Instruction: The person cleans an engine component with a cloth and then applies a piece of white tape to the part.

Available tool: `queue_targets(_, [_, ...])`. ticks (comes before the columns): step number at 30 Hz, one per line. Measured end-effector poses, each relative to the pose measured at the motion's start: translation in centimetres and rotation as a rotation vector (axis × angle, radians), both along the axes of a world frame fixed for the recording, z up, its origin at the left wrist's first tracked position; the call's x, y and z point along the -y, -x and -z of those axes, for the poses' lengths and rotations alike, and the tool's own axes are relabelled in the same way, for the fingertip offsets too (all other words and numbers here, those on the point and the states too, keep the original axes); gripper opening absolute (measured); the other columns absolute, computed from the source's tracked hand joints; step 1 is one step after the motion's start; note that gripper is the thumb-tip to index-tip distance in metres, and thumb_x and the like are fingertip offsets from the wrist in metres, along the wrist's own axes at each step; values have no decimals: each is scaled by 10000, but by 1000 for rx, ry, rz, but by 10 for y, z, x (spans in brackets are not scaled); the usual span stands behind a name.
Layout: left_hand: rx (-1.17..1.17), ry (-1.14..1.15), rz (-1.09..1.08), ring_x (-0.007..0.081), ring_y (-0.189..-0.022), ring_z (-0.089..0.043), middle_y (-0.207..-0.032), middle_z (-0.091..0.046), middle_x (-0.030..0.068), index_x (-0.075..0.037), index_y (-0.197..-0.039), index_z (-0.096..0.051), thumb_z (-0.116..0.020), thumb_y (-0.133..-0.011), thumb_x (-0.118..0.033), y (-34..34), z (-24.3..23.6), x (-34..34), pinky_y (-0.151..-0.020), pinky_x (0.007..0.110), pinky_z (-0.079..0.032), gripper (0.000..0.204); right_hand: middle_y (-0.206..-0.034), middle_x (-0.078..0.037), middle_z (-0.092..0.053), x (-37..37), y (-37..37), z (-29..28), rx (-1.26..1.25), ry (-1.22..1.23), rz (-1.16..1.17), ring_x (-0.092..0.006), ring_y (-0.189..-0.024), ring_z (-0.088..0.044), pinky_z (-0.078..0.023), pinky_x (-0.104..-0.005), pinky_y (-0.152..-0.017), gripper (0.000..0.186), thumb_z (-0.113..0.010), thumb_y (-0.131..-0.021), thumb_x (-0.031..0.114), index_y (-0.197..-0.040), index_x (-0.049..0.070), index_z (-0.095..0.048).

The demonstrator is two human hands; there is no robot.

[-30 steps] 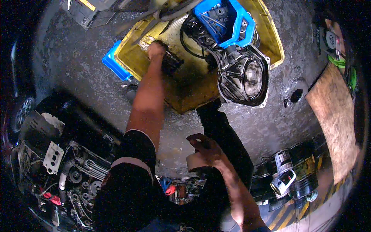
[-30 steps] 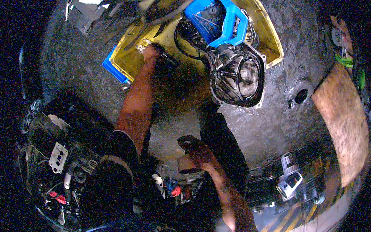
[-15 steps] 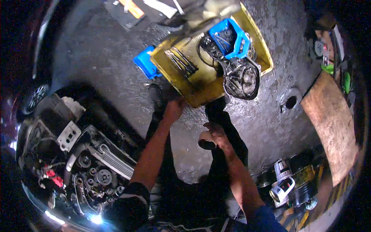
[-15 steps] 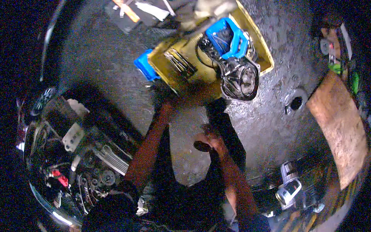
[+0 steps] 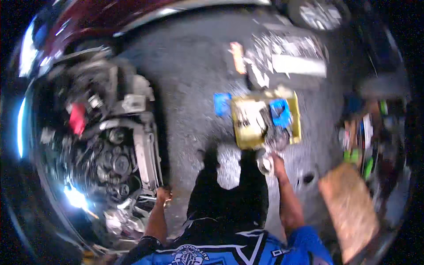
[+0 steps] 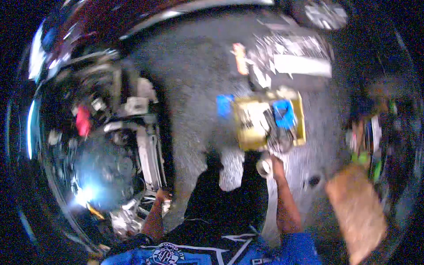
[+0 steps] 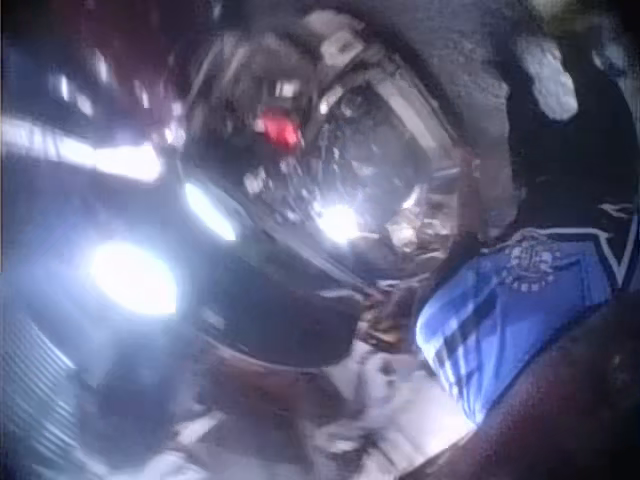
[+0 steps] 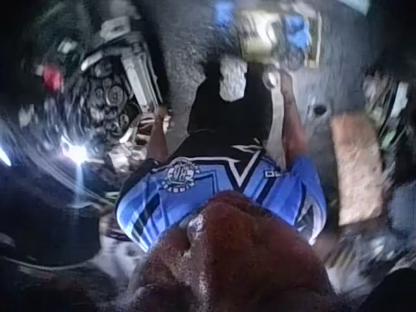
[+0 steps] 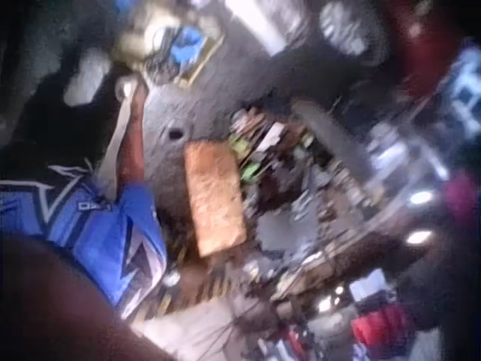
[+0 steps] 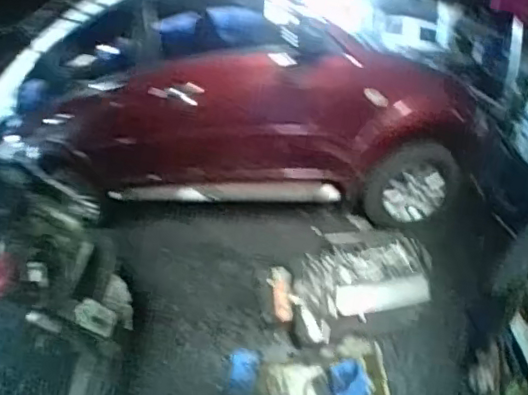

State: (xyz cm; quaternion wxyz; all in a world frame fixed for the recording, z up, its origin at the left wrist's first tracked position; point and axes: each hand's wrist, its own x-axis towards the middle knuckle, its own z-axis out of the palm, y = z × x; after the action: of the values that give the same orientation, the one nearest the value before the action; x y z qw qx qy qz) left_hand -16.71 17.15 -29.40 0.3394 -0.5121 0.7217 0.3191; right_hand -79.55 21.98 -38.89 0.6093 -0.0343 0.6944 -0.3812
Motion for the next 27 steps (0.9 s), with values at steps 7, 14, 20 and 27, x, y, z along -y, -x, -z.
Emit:
queue_targets(7, [-377,426,-600,401,-888,-645,-1019,-667,212,-114,-1081,-662,-553,-911,-378,-66,47,-36,-779,482,-524,332,-890,-58,-671,48,-97,-46,125,241,-128,-195,-768,-646,-538,-350,-735,317,-519,-963,336,-1028,58,-657])
queue_targets(14, [-358,321,-1263,353,-824,-673,-869,-685,231,-84,-1063,-674,-579,-899,-496,-117,-39,-51,-736,459,-517,454,-897,3,-659,198,-334,-187,11,424,-668,-102,-783,-564,-454,-259,-695,277,-699,-864,231,-1052,29,-681])
queue_targets(20, [-279,479,-1791,390,-924,-659,-971,-682,236,-72,-1150,-628,-586,-880,-377,-193,-30,-117,-788,477,-515,410,-783,1,-648,288,-480,-207,-289,604,-1217,-92,-697,-534,-432,-280,-637,315,-715,-859,312,-945,11,-676])
queue_targets(27, [-268,643,-1513,271,-697,-661,-794,-681,117,-81,-834,-632,-605,-795,-304,-165,8,-210,-614,421,-525,228,-1067,-135,-668,367,-602,-298,-323,941,-1288,-225,-987,-609,-452,-326,-887,382,-677,-876,269,-1126,-16,-631])
